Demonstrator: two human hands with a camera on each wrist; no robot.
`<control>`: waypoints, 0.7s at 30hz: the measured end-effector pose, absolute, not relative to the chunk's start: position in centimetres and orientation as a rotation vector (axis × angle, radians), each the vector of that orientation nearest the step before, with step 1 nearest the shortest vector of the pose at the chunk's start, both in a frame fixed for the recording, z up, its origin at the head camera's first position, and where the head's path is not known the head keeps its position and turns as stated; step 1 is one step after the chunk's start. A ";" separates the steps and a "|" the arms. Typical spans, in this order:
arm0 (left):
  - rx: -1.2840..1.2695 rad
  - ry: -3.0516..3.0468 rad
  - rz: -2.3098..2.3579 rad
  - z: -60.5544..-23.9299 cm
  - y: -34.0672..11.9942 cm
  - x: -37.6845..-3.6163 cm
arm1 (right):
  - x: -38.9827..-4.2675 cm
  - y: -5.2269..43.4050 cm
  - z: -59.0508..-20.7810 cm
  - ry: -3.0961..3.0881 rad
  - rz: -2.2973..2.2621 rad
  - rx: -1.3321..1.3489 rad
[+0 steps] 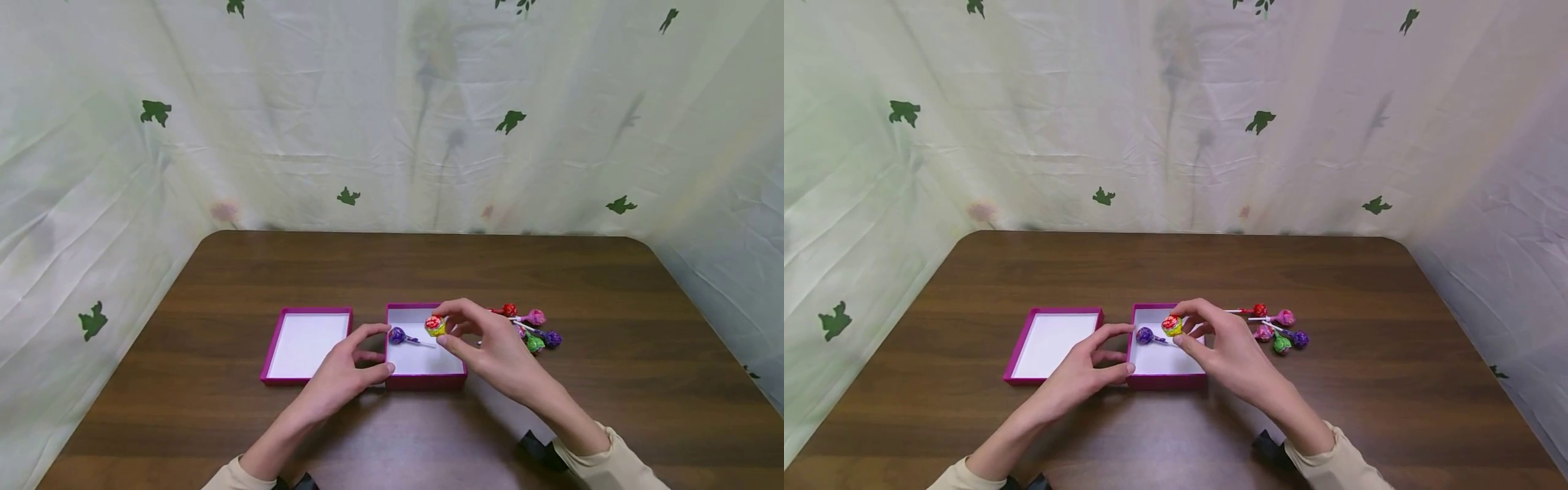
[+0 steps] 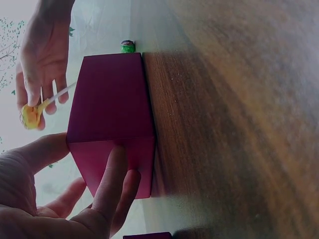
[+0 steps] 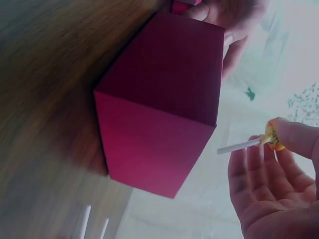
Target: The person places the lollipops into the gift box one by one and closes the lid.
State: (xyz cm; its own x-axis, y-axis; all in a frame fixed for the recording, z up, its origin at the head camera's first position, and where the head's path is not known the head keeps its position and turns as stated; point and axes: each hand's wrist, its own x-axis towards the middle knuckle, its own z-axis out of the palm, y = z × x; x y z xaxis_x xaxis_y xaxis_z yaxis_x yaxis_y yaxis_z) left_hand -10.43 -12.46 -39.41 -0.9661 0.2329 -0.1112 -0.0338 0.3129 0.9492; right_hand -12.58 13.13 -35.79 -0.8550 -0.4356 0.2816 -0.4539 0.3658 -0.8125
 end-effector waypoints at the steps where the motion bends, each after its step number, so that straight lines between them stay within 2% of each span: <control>1: 0.182 2.352 1.704 -39.4 -12.5 -10.4 | -12.7 12.9 -35.8 -2.591 1.546 0.845; 9: 0.193 2.346 1.702 -39.5 -12.6 -10.5 | -13.9 11.3 -36.3 -2.715 1.482 0.890; 21: 0.192 2.313 1.725 -39.5 -12.7 -10.4 | -15.8 9.4 -37.5 -2.806 1.385 1.128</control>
